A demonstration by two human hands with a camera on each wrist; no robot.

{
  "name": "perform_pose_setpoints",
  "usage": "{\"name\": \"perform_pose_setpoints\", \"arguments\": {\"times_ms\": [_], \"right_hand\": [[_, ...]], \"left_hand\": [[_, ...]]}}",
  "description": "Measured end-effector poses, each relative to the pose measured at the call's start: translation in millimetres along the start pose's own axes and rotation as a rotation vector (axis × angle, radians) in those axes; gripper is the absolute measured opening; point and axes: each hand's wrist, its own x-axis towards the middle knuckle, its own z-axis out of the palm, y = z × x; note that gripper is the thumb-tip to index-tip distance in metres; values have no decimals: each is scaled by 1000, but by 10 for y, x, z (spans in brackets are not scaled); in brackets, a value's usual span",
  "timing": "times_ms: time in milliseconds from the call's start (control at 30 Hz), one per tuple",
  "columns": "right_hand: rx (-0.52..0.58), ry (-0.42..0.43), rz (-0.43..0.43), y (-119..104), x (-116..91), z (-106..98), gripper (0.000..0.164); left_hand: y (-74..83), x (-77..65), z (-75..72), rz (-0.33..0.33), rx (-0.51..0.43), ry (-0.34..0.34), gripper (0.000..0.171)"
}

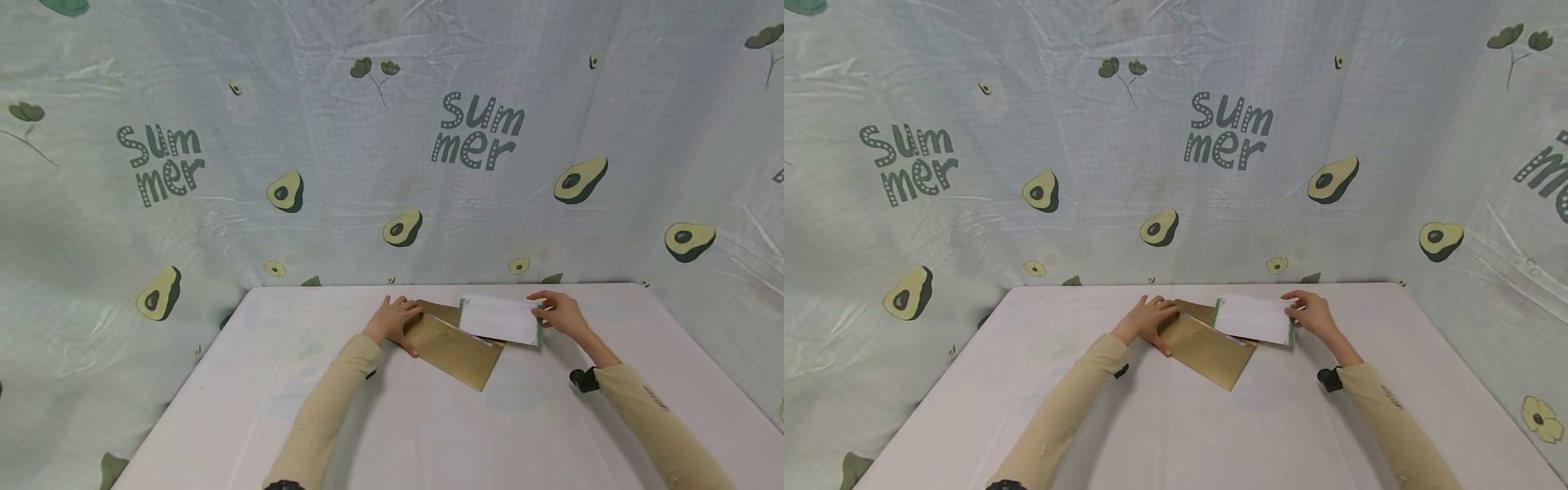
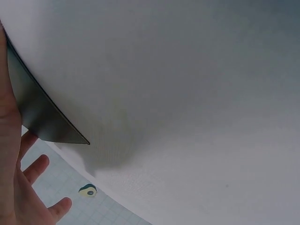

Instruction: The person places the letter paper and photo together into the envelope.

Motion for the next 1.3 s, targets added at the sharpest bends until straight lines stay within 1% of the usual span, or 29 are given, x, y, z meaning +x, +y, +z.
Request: {"name": "perform_pose_setpoints", "arguments": {"times_ms": [200, 300, 567, 733, 967, 1167, 1300], "right_hand": [[4, -3, -24, -45, 38, 74, 31], [15, -8, -18, -83, 49, 106, 30], [42, -18, -36, -164, 95, 195, 29], [56, -35, -67, -227, 130, 299, 31], [64, -59, -55, -326, 185, 425, 29], [55, -66, -58, -391, 231, 504, 28], [62, -63, -60, -400, 253, 531, 27]], "left_hand": [[0, -18, 11, -4, -24, 3, 106], [2, -29, 3, -9, -38, -1, 107], [3, -20, 12, -18, -13, -21, 108], [5, -14, 15, -10, -2, 7, 107], [20, -36, 32, -22, 46, 35, 106], [29, -62, 37, -29, 32, 64, 108], [26, -67, 38, -42, 46, 63, 110]]}}
